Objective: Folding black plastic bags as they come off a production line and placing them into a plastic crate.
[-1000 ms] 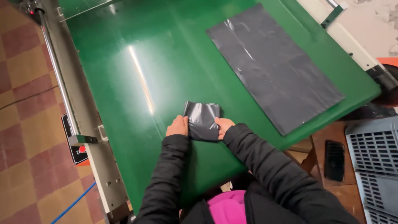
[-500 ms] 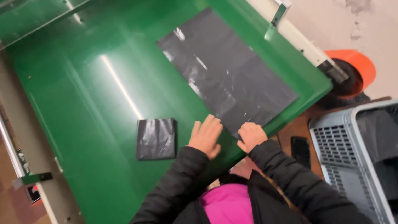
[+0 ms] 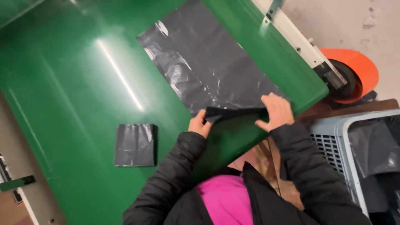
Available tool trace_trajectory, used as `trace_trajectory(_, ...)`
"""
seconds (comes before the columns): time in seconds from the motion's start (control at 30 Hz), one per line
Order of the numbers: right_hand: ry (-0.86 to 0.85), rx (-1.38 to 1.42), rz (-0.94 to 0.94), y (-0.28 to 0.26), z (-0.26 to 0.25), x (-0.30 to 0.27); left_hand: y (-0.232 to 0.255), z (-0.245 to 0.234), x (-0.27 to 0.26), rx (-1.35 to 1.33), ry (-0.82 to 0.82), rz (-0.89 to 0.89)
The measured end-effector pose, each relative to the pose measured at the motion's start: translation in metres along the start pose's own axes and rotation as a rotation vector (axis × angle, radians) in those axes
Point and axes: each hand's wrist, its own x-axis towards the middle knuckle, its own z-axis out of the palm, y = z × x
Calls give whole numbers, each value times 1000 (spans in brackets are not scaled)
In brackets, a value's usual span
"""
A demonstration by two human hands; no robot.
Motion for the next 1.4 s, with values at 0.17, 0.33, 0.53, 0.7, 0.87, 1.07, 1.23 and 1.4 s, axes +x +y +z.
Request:
trace_trajectory(0.17, 125, 6, -46, 77, 24, -7, 2, -2, 5, -155, 2, 21)
trace_trajectory(0.33, -241, 215, 1, 109, -11, -4, 67, -36, -48, -67, -78, 10)
trace_trajectory(0.53, -296, 298, -59, 62, -43, 112, 66, -76, -37, -174, -110, -166)
trace_trajectory(0.7, -221, 274, -217, 54, 65, 271, -40, -106, 68, -253, 271, 40)
trace_trajectory(0.87, -249, 171, -261, 29, 118, 333, -119, -113, 109, 20, 516, -57)
trace_trajectory(1.07, -196, -84, -366, 11, 130, 345, -48, -121, 102, 194, 553, -274)
trace_trajectory(1.23, -152, -27, -498, -14, 118, 343, -43, -115, 80, 463, 475, -349)
trace_trajectory(1.4, -299, -148, -437, -27, 128, 346, -41, -112, 79, 502, 433, -305)
